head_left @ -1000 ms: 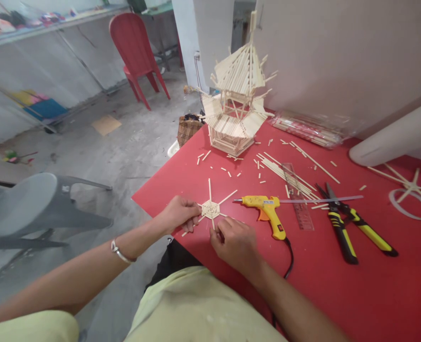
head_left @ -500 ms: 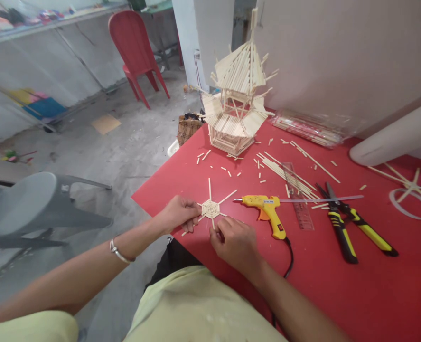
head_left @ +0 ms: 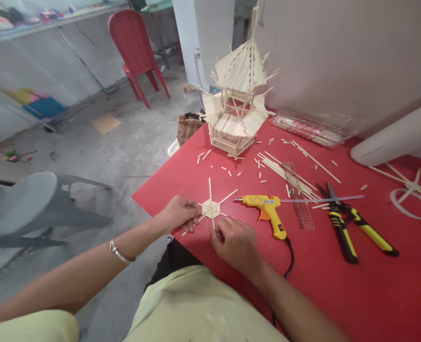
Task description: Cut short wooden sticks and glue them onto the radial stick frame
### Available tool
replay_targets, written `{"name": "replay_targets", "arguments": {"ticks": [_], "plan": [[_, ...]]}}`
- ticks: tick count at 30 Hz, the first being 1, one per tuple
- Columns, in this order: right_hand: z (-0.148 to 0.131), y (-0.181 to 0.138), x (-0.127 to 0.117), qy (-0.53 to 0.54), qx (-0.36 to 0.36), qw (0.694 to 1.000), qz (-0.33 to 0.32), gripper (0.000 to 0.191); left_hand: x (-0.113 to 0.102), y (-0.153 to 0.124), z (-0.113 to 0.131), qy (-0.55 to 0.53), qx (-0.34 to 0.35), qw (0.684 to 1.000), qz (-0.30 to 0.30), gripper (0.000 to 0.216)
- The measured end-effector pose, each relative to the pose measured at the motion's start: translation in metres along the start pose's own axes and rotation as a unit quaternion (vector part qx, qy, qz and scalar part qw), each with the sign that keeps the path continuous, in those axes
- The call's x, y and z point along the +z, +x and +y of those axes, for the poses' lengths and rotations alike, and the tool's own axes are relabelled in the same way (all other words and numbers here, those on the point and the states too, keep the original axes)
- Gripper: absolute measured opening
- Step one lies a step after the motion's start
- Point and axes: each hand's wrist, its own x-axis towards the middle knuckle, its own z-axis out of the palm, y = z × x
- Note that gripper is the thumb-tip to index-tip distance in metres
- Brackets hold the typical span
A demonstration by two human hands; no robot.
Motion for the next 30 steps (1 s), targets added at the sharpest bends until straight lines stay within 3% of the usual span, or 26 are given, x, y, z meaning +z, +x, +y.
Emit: {"name": "replay_targets", "arguments": {"ticks": [30], "plan": [[-0.0022, 0.0013, -0.0038, -0.001, -0.022, 0.999, 0.030, 0.026, -0.0016, 0.0024, -0.0060, 0.003, 0.019, 1.000, -0.008, 0.019]]}}
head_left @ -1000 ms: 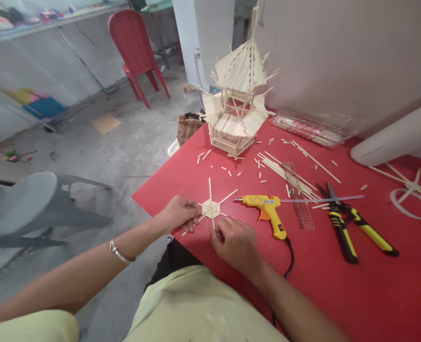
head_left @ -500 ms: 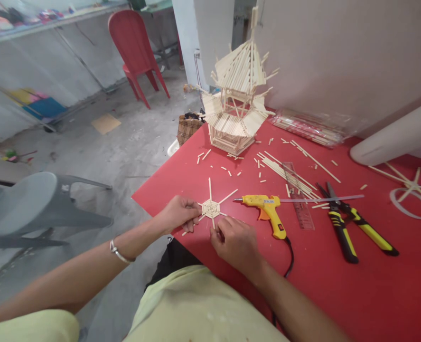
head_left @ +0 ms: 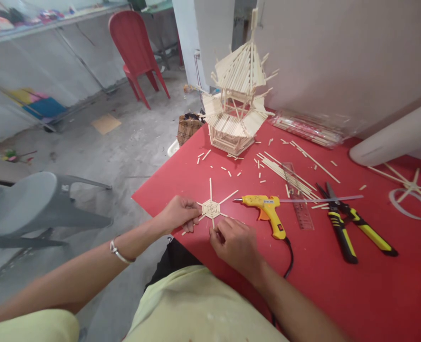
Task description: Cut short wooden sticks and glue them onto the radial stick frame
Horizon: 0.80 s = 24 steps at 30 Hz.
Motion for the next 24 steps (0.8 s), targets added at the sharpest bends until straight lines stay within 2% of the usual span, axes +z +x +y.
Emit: {"name": "replay_targets", "arguments": {"ticks": [4, 10, 24], "plan": [[0.0024, 0.0004, -0.0052, -0.015, -0.002, 1.000, 0.023, 0.024, 0.0001, -0.0004, 0.0001, -0.001, 0.003, 1.000, 0.000, 0.025], [0.0058, -0.0029, -0.0038, 0.004, -0.015, 1.000, -0.008, 0.029, 0.0009, -0.0008, 0.0010, 0.000, 0.000, 1.000, 0.011, 0.024], [0.0054, -0.0021, 0.0010, 0.001, -0.011, 0.999, -0.031, 0.021, 0.0033, -0.0001, 0.0023, 0.011, -0.001, 1.000, 0.019, 0.017]]}}
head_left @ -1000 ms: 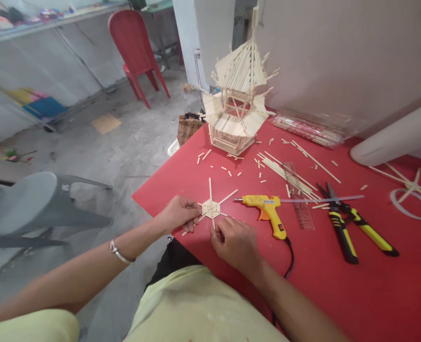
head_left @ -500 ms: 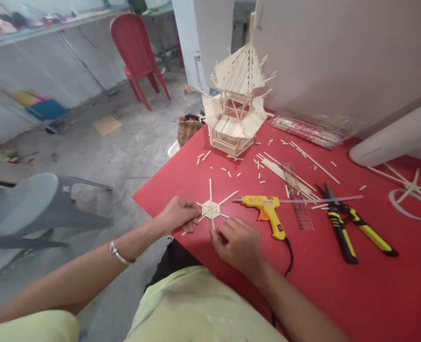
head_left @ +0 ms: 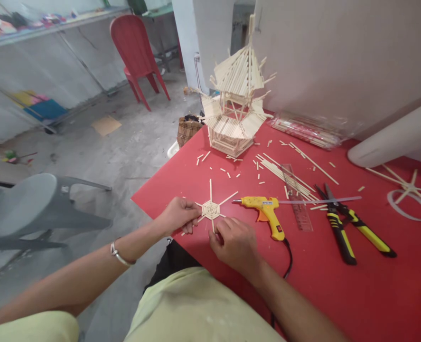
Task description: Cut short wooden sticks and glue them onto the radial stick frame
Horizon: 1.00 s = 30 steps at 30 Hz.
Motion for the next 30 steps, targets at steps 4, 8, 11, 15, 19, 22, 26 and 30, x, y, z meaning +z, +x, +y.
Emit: {"name": "replay_targets", "arguments": {"ticks": [4, 8, 11, 15, 19, 22, 26, 30], "plan": [[0.000, 0.001, -0.001, -0.001, -0.009, 1.000, -0.001, 0.020, 0.001, -0.001, 0.000, 0.008, -0.002, 1.000, 0.008, 0.020], [-0.001, 0.003, -0.001, -0.008, -0.015, 1.000, 0.011, 0.020, 0.001, -0.001, -0.001, 0.006, 0.005, 1.000, 0.011, 0.021], [-0.002, 0.004, 0.000, -0.012, -0.015, 1.000, 0.013, 0.020, 0.001, -0.001, -0.003, 0.006, 0.021, 1.000, 0.006, 0.024], [-0.003, 0.002, 0.003, -0.019, -0.012, 1.000, 0.007, 0.018, 0.002, 0.000, -0.006, 0.001, 0.025, 1.000, 0.004, 0.020], [-0.004, 0.001, 0.003, -0.027, -0.015, 1.000, 0.006, 0.015, 0.003, 0.000, -0.010, 0.012, 0.033, 0.999, 0.019, 0.021], [-0.004, 0.001, 0.002, -0.031, -0.020, 0.999, 0.013, 0.015, 0.003, 0.000, -0.013, 0.022, 0.044, 0.998, 0.029, 0.024], [-0.005, 0.000, 0.003, -0.037, -0.020, 0.999, 0.019, 0.013, 0.003, 0.001, -0.017, 0.015, 0.056, 0.998, 0.036, 0.027], [-0.005, -0.001, 0.006, -0.040, -0.016, 0.999, 0.024, 0.013, 0.001, 0.004, -0.020, 0.019, 0.064, 0.997, 0.030, 0.030]]}}
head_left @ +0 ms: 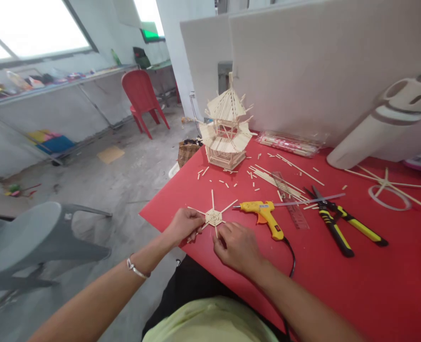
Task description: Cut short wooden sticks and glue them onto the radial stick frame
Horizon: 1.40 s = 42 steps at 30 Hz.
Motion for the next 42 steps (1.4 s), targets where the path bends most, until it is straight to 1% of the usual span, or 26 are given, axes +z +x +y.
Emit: {"name": "replay_targets", "arguments": {"ticks": [3, 8, 12, 15, 20, 25, 30, 42], "plan": [[0.000, 0.000, 0.001, -0.003, 0.002, 1.000, 0.000, 0.012, -0.002, 0.000, 0.000, -0.004, 0.008, 1.000, -0.006, 0.032], [0.000, 0.001, 0.002, -0.009, 0.006, 1.000, -0.002, 0.010, -0.006, -0.004, 0.009, -0.025, 0.006, 0.999, -0.041, 0.035], [0.000, 0.001, 0.001, -0.005, 0.006, 1.000, -0.002, 0.016, -0.009, -0.005, 0.013, -0.034, -0.007, 0.998, -0.055, 0.036], [0.001, 0.000, -0.001, 0.008, -0.004, 1.000, 0.002, 0.020, -0.011, -0.004, 0.012, -0.043, -0.018, 0.998, -0.050, 0.035], [0.002, -0.002, -0.002, 0.027, -0.015, 0.999, 0.007, 0.020, -0.011, 0.000, 0.008, -0.059, -0.017, 0.997, -0.047, 0.031], [0.004, -0.002, 0.000, 0.043, -0.012, 0.999, 0.011, 0.020, -0.010, 0.002, 0.008, -0.053, -0.026, 0.997, -0.043, 0.027], [0.004, -0.001, 0.001, 0.048, -0.015, 0.999, 0.016, 0.020, -0.010, 0.005, 0.006, -0.040, -0.019, 0.998, -0.038, 0.025], [0.004, -0.002, 0.002, 0.052, -0.012, 0.999, 0.010, 0.019, -0.005, -0.002, 0.011, -0.033, -0.024, 0.999, -0.014, 0.025]]}}
